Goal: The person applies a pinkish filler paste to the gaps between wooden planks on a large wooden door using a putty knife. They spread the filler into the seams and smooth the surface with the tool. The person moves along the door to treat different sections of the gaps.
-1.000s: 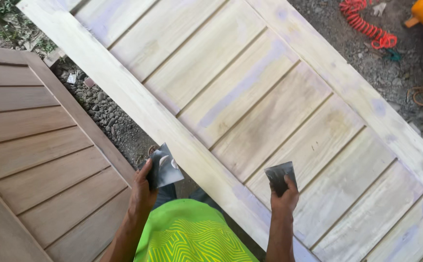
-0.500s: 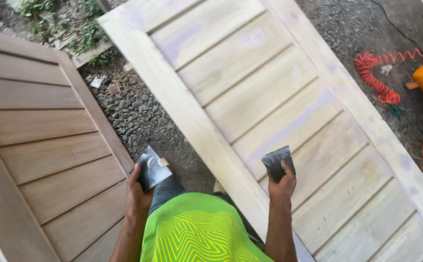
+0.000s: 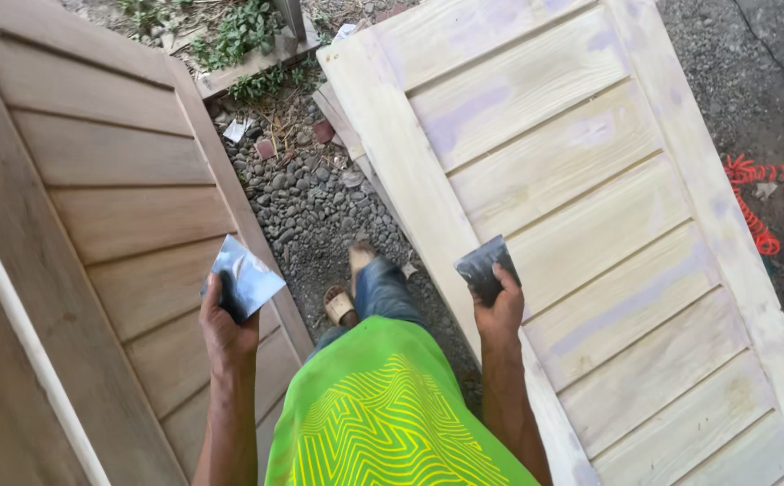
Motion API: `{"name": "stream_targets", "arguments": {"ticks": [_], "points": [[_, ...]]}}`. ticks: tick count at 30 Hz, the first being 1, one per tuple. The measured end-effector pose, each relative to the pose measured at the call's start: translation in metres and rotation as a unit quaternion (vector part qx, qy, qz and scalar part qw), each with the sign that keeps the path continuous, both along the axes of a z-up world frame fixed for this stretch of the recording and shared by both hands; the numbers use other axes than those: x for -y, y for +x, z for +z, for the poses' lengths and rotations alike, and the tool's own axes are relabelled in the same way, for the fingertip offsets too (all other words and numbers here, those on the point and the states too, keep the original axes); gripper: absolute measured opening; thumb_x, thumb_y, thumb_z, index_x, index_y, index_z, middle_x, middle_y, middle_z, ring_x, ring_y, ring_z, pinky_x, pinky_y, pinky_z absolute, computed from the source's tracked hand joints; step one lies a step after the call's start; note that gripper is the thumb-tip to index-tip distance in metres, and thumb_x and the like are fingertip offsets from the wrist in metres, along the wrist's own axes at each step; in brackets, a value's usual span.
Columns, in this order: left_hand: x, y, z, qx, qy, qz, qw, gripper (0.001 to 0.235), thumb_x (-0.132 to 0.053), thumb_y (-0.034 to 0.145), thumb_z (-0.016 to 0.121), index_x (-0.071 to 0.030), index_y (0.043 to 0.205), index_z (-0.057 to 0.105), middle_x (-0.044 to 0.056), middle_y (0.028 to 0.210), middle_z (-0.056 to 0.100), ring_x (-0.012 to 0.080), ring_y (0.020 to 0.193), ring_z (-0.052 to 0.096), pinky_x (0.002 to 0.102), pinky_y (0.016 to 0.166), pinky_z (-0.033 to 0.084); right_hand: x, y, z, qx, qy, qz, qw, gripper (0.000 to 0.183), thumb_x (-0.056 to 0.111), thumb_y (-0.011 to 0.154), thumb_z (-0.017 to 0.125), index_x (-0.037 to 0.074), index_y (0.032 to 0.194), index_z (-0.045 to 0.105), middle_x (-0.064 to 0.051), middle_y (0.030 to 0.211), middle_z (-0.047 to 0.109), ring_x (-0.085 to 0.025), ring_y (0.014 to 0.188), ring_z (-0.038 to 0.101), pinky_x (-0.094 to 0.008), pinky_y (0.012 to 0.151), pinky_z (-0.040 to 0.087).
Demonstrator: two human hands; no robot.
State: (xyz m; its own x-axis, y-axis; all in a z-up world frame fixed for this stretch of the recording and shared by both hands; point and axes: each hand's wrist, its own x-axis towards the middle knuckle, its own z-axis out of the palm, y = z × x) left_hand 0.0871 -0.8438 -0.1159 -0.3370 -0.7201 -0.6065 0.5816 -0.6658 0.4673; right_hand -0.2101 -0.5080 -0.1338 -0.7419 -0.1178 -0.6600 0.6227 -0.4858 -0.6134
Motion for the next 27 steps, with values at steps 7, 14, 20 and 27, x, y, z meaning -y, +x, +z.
{"name": "stream_targets", "arguments": {"ticks": [7,14,20,27], "points": [[0.061,-0.042,-0.029,0.023,0.010,0.022,0.999,0.024,-0.028,0.103,0.059,-0.012,0.119,0.068,0.001,0.116,0.074,0.0198,0.108,0.072,0.044,0.099,0.057,0.111,-0.076,-0.033,-0.033,-0.040,0.018,0.999,0.028,0.009,0.086,0.068,0.007,0.114,0.069,-0.009,0.103,0.073,-0.027,0.093,0.072,-0.044,0.081,0.058],[0.152,-0.089,-0.026,0.063,-0.001,-0.026,0.998,0.031,-0.033,0.102,0.060,-0.012,0.123,0.069,0.003,0.120,0.073,0.0225,0.112,0.071,0.046,0.103,0.057,0.255,-0.093,-0.055,-0.026,-0.076,0.051,0.996,0.030,0.001,0.085,0.069,0.001,0.115,0.070,-0.012,0.106,0.073,-0.029,0.096,0.072,-0.043,0.090,0.059],[0.231,-0.152,-0.018,0.077,-0.010,-0.057,0.995,0.029,-0.032,0.098,0.061,-0.013,0.119,0.068,0.003,0.114,0.075,0.0229,0.107,0.071,0.052,0.096,0.057,0.328,-0.073,-0.035,0.020,0.004,0.125,0.992,0.025,0.001,0.084,0.073,0.001,0.108,0.068,-0.010,0.098,0.070,-0.024,0.084,0.069,-0.042,0.076,0.059],[0.315,-0.239,-0.041,0.042,0.004,-0.202,0.978,0.030,-0.029,0.104,0.061,-0.008,0.123,0.069,0.004,0.120,0.074,0.0208,0.113,0.069,0.040,0.107,0.053,0.357,-0.096,-0.073,0.020,0.068,-0.040,0.997,0.031,0.000,0.079,0.074,0.001,0.109,0.069,-0.010,0.100,0.073,-0.023,0.087,0.071,-0.041,0.081,0.060]]}}
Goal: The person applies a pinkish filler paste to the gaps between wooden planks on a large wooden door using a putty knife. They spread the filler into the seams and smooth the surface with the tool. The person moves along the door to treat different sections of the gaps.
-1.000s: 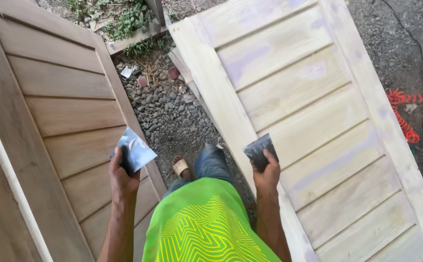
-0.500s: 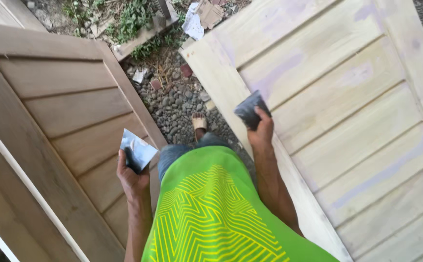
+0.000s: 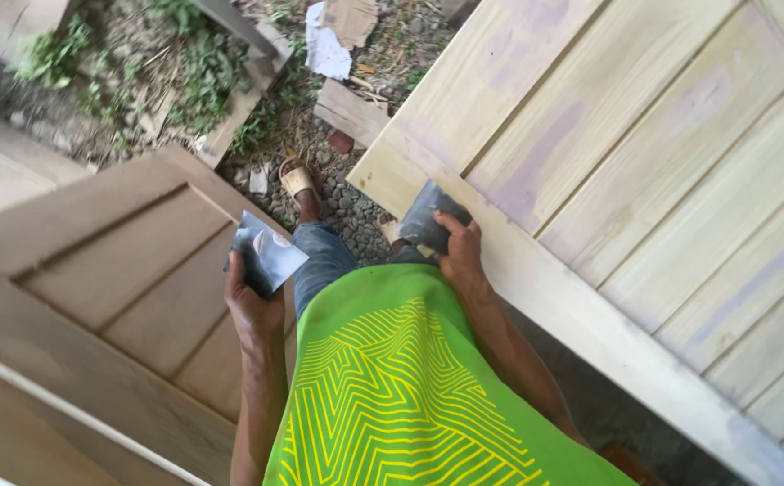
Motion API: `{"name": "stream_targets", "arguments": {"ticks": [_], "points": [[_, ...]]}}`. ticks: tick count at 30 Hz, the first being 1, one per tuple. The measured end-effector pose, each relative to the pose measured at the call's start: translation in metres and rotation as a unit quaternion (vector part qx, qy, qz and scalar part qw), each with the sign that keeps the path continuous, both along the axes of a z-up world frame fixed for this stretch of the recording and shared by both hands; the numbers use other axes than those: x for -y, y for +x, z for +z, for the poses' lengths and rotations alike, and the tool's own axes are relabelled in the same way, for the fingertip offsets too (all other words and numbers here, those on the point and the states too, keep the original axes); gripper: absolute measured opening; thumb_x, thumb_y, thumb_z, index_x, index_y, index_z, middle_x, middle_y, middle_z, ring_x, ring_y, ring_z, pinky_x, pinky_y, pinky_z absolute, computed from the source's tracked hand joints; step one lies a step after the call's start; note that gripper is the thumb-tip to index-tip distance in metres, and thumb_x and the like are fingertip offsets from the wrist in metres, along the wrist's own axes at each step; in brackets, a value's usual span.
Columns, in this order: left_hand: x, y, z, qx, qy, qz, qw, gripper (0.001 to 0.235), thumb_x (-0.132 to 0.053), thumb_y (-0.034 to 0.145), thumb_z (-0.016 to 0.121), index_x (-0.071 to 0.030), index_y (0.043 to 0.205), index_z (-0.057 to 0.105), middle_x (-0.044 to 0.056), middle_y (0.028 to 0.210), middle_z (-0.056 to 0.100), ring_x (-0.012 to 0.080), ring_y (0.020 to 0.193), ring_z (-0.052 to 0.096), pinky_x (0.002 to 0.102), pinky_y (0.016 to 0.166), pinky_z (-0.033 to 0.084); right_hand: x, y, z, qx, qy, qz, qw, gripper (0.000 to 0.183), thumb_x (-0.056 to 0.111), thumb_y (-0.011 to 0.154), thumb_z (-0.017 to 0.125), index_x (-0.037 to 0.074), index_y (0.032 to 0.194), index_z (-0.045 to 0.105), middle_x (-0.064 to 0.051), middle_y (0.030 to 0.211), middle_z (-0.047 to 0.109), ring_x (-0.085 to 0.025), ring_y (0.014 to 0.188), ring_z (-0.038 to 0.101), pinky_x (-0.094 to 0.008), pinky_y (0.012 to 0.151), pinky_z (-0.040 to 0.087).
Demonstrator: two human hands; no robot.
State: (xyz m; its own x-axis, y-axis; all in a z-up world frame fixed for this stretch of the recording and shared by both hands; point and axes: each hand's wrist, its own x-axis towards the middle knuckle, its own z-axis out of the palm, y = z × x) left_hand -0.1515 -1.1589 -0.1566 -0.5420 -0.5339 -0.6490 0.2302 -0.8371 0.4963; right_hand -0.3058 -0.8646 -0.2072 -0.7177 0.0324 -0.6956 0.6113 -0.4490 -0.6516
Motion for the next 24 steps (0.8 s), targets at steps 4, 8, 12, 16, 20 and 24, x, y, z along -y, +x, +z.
{"name": "stream_targets", "arguments": {"ticks": [4,8,12,16,20,24], "points": [[0.067,-0.064,-0.024,-0.062,0.048,-0.118,0.990,0.024,-0.026,0.110,0.061,-0.006,0.122,0.068,0.004,0.117,0.073,0.0199,0.107,0.068,0.038,0.101,0.052,0.041,0.014,-0.003,-0.031,-0.031,-0.108,0.993,0.039,0.001,0.080,0.073,0.000,0.119,0.068,-0.011,0.109,0.072,-0.027,0.098,0.070,-0.044,0.088,0.058],[0.127,-0.112,-0.036,0.044,-0.013,-0.257,0.965,0.029,-0.022,0.093,0.054,-0.007,0.110,0.072,0.003,0.108,0.076,0.0156,0.101,0.072,0.033,0.095,0.056,0.079,-0.028,0.001,-0.061,-0.076,-0.160,0.982,0.054,0.006,0.072,0.068,0.006,0.126,0.065,-0.009,0.119,0.074,-0.029,0.110,0.070,-0.049,0.094,0.058],[0.174,-0.131,-0.027,0.001,-0.021,-0.341,0.940,0.020,-0.020,0.110,0.064,0.000,0.115,0.067,0.007,0.105,0.069,0.0191,0.092,0.064,0.037,0.086,0.051,0.084,0.006,0.013,-0.074,-0.008,-0.196,0.978,0.043,0.006,0.092,0.065,-0.004,0.133,0.062,-0.016,0.124,0.069,-0.035,0.115,0.066,-0.052,0.102,0.054],[0.180,-0.262,-0.015,-0.095,-0.297,-0.427,0.849,0.030,-0.022,0.106,0.056,-0.001,0.125,0.066,0.006,0.120,0.070,0.0159,0.110,0.066,0.032,0.098,0.050,0.091,-0.055,0.013,-0.120,-0.034,-0.235,0.964,0.047,0.005,0.078,0.060,0.004,0.125,0.066,-0.013,0.112,0.072,-0.031,0.103,0.071,-0.051,0.091,0.058],[0.160,-0.280,0.026,-0.091,-0.267,-0.456,0.844,0.036,-0.029,0.109,0.056,0.001,0.123,0.069,0.006,0.117,0.072,0.0134,0.103,0.066,0.030,0.092,0.051,0.091,-0.075,0.028,-0.134,-0.003,-0.294,0.947,0.034,0.001,0.087,0.066,-0.003,0.120,0.065,-0.013,0.111,0.069,-0.030,0.104,0.069,-0.047,0.096,0.056],[0.144,-0.376,0.028,-0.099,-0.149,-0.454,0.873,0.037,-0.036,0.106,0.059,-0.001,0.112,0.071,0.004,0.101,0.073,0.0108,0.084,0.067,0.029,0.077,0.054,0.125,-0.109,0.042,-0.173,0.007,-0.313,0.934,0.032,0.000,0.088,0.066,-0.004,0.120,0.064,-0.012,0.110,0.069,-0.030,0.103,0.069,-0.047,0.096,0.057]]}}
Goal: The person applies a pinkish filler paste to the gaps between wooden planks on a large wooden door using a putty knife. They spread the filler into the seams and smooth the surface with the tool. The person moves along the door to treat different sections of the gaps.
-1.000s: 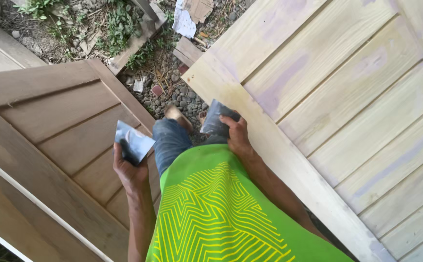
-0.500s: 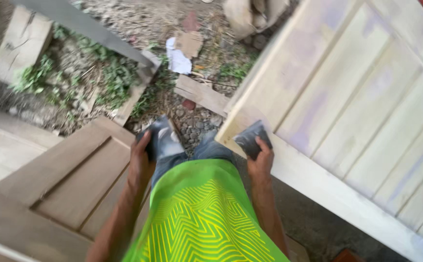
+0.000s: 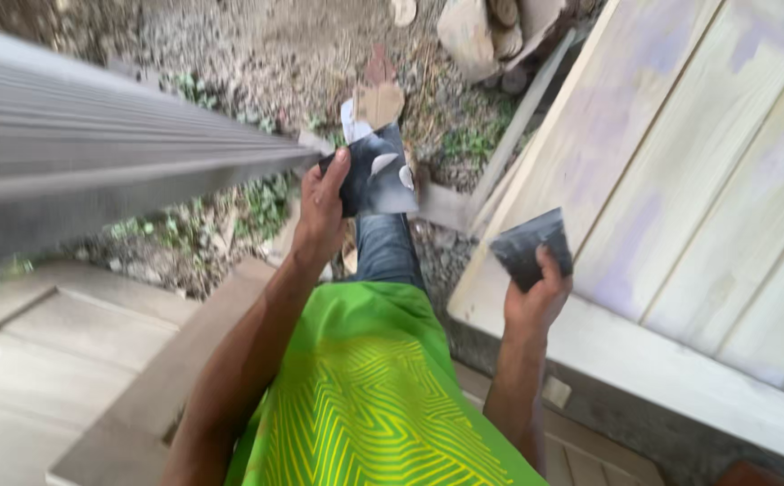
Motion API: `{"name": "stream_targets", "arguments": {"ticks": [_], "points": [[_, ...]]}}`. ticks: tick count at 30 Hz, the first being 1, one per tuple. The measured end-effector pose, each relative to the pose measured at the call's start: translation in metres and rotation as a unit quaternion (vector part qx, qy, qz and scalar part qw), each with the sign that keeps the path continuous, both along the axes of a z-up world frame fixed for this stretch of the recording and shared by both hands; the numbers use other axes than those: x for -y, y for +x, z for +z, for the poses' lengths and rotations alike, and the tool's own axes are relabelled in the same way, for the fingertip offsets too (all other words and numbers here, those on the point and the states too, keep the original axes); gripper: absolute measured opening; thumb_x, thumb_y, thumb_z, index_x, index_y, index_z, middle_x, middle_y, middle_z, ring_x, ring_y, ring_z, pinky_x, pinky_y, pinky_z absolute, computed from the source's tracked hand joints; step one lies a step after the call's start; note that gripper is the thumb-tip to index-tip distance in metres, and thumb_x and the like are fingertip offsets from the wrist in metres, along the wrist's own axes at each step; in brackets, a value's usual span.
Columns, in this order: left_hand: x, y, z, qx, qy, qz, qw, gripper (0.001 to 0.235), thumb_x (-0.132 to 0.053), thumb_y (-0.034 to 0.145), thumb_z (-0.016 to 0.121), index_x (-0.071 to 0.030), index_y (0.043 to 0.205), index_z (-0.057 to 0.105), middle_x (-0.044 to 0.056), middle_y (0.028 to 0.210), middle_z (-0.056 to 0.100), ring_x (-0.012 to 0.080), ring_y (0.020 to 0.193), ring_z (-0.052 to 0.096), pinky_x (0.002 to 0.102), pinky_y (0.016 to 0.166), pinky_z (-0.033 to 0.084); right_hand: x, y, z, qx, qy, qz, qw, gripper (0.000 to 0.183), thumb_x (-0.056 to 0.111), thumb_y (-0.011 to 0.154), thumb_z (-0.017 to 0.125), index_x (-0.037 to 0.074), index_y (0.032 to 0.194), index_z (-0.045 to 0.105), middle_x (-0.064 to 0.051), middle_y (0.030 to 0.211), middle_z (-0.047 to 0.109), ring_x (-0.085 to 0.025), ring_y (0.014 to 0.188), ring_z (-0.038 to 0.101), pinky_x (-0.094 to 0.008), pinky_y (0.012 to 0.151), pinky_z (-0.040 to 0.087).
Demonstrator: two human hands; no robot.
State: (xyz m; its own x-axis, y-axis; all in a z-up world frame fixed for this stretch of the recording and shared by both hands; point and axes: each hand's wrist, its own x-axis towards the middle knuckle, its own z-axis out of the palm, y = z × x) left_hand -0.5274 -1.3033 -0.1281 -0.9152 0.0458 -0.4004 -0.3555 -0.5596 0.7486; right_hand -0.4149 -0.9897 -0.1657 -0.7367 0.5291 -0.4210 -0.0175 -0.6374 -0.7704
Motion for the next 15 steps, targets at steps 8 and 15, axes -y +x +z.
{"name": "stream_targets", "arguments": {"ticks": [8,15], "points": [[-0.015,-0.157,-0.014,-0.026,-0.162,0.105,0.981,0.050,-0.046,0.108,0.050,-0.017,0.069,0.040,-0.011,0.065,0.027,0.0043,0.058,0.019,0.032,0.049,0.012,0.094,-0.196,0.028,0.013,-0.032,0.111,0.993,0.030,-0.001,0.082,0.066,0.001,0.112,0.066,-0.010,0.103,0.070,-0.026,0.095,0.071,-0.043,0.090,0.058],[-0.015,-0.356,0.011,-0.087,-0.230,0.105,0.964,0.050,-0.042,0.111,0.048,-0.010,0.072,0.048,-0.010,0.069,0.039,0.0047,0.063,0.031,0.030,0.053,0.024,0.098,-0.437,0.069,0.024,0.029,0.224,0.974,0.024,-0.001,0.084,0.071,0.000,0.108,0.066,-0.007,0.096,0.068,-0.020,0.085,0.068,-0.037,0.082,0.057]]}}
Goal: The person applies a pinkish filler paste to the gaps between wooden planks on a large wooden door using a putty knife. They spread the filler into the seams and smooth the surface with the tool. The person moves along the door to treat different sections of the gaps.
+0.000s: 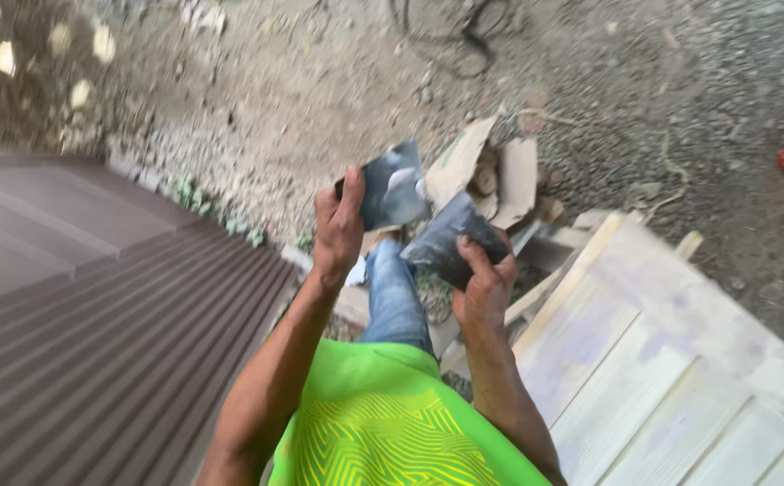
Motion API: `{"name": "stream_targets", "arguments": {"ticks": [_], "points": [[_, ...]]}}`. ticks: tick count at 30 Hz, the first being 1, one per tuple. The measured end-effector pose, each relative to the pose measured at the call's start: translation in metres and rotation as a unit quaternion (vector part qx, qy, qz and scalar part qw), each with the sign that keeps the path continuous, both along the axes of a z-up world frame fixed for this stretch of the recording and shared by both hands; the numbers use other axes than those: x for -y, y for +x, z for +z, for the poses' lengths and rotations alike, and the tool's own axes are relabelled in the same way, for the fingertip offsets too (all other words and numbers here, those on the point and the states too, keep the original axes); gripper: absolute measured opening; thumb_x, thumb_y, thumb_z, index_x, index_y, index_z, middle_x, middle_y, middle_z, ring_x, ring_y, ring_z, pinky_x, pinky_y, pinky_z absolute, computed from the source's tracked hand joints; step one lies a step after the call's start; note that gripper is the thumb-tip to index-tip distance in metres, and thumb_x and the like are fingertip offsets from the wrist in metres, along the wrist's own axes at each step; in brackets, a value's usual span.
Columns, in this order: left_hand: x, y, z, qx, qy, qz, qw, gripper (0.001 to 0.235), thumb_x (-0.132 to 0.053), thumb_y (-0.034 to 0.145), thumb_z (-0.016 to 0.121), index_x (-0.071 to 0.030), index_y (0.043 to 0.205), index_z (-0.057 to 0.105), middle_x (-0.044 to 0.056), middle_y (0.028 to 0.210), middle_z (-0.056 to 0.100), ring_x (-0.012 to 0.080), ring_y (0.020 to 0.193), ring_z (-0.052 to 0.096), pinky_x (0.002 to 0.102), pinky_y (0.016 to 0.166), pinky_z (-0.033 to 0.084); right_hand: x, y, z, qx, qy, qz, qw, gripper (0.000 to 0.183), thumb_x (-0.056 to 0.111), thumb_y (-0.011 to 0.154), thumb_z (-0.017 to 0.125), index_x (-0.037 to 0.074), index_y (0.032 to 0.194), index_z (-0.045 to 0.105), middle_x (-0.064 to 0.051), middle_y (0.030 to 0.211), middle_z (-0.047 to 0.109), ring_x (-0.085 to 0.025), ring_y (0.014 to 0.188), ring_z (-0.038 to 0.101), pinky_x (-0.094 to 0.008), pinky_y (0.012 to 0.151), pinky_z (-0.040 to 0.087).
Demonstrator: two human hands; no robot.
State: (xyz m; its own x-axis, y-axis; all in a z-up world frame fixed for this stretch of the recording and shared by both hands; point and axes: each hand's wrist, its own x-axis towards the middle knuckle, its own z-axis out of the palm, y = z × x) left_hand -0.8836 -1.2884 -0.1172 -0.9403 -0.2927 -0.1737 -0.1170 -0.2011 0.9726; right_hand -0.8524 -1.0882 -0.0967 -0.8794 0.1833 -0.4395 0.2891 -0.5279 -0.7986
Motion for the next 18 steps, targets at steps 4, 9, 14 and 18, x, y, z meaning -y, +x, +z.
{"name": "stream_targets", "arguments": {"ticks": [4,9,14,18], "points": [[-0.001,-0.064,0.021,0.000,-0.026,-0.006,1.000,0.048,-0.036,0.111,0.049,-0.006,0.075,0.051,-0.008,0.071,0.040,0.0056,0.068,0.033,0.029,0.056,0.026,0.010,-0.085,0.035,-0.012,0.028,0.039,0.999,0.024,-0.002,0.083,0.072,-0.001,0.107,0.067,-0.006,0.095,0.069,-0.017,0.086,0.067,-0.034,0.084,0.057],[0.014,-0.113,0.070,-0.015,-0.098,-0.088,0.991,0.043,-0.034,0.112,0.048,-0.002,0.084,0.053,-0.002,0.073,0.039,0.0088,0.070,0.036,0.030,0.059,0.032,0.031,-0.145,0.070,-0.042,0.059,0.055,0.996,0.019,-0.002,0.083,0.073,-0.002,0.101,0.068,-0.006,0.092,0.069,-0.017,0.080,0.066,-0.033,0.079,0.056],[0.028,-0.147,0.096,-0.111,-0.178,-0.092,0.973,0.036,-0.030,0.110,0.046,0.001,0.101,0.061,0.010,0.077,0.055,0.0189,0.069,0.053,0.036,0.064,0.046,0.052,-0.182,0.083,-0.081,0.103,0.050,0.990,0.019,-0.001,0.082,0.075,-0.002,0.100,0.067,-0.006,0.091,0.069,-0.016,0.080,0.065,-0.031,0.079,0.054],[0.043,-0.169,0.074,-0.087,-0.231,-0.119,0.962,0.034,-0.029,0.108,0.048,0.000,0.098,0.060,0.020,0.078,0.054,0.0272,0.067,0.051,0.040,0.065,0.046,0.075,-0.233,0.077,-0.089,0.088,-0.007,0.992,0.024,-0.002,0.078,0.074,-0.003,0.102,0.068,-0.007,0.092,0.070,-0.017,0.081,0.068,-0.033,0.079,0.056]]}}
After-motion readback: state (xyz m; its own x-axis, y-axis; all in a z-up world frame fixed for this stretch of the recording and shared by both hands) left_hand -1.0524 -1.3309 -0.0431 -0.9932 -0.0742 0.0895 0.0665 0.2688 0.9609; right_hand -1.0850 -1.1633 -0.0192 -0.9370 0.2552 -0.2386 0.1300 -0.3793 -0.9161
